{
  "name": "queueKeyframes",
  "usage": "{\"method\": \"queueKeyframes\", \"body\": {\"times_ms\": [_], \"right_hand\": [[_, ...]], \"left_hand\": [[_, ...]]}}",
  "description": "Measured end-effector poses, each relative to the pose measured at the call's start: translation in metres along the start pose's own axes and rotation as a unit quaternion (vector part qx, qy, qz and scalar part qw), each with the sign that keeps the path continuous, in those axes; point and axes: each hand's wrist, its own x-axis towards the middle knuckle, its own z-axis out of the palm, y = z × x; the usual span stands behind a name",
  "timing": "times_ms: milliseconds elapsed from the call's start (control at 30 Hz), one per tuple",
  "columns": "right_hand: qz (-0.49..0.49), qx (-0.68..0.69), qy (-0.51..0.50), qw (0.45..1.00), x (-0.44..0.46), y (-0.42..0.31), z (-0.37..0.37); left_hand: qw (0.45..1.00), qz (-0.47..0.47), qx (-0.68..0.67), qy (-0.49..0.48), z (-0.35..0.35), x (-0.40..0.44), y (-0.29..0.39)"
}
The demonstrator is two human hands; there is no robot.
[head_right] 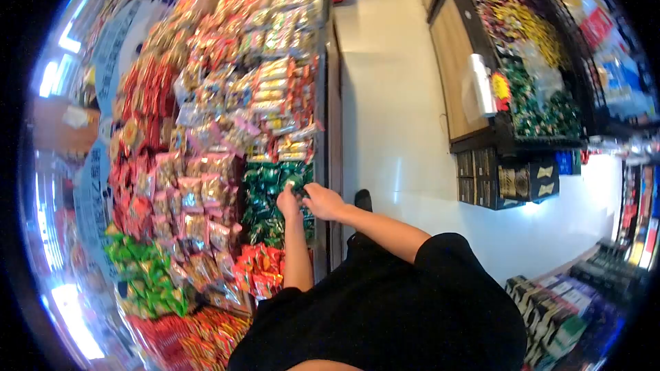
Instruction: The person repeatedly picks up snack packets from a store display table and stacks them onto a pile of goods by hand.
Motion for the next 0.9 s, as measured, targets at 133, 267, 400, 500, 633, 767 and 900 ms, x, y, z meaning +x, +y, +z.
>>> {"method": "queueKeyframes", "body": {"times_ms": [133,267,400,500,633,767,900], "right_hand": [[-0.054,-0.052,0.089,0.993,-0.033,-0.005,-0.027],[-0.067,-0.114,0.144,0.981,-0.084,0.016,-0.052],[-0.016,-0.092,0.240,0.966,-0.171,0.057,-0.070],[0.083,-0.044,0.287,0.953,-0.272,0.094,-0.074],[0.172,0.043,0.368,0.913,-0.423,0.124,-0.061],[0.249,0.209,0.463,0.825,-0.557,0.130,-0.024],[0.263,0.381,0.559,0.688,-0.659,0.142,0.024]], "left_hand": [[0.992,0.104,0.061,-0.044,0.005,-0.055,0.007],[0.977,0.102,0.014,-0.189,0.028,-0.113,-0.006],[0.909,0.064,0.146,-0.386,0.056,-0.167,-0.035],[0.788,0.122,0.348,-0.493,0.082,-0.229,-0.071],[0.652,0.225,0.408,-0.598,0.101,-0.345,-0.136],[0.466,0.167,0.405,-0.768,0.111,-0.468,-0.213],[0.258,0.211,0.475,-0.814,0.106,-0.575,-0.287]]}}
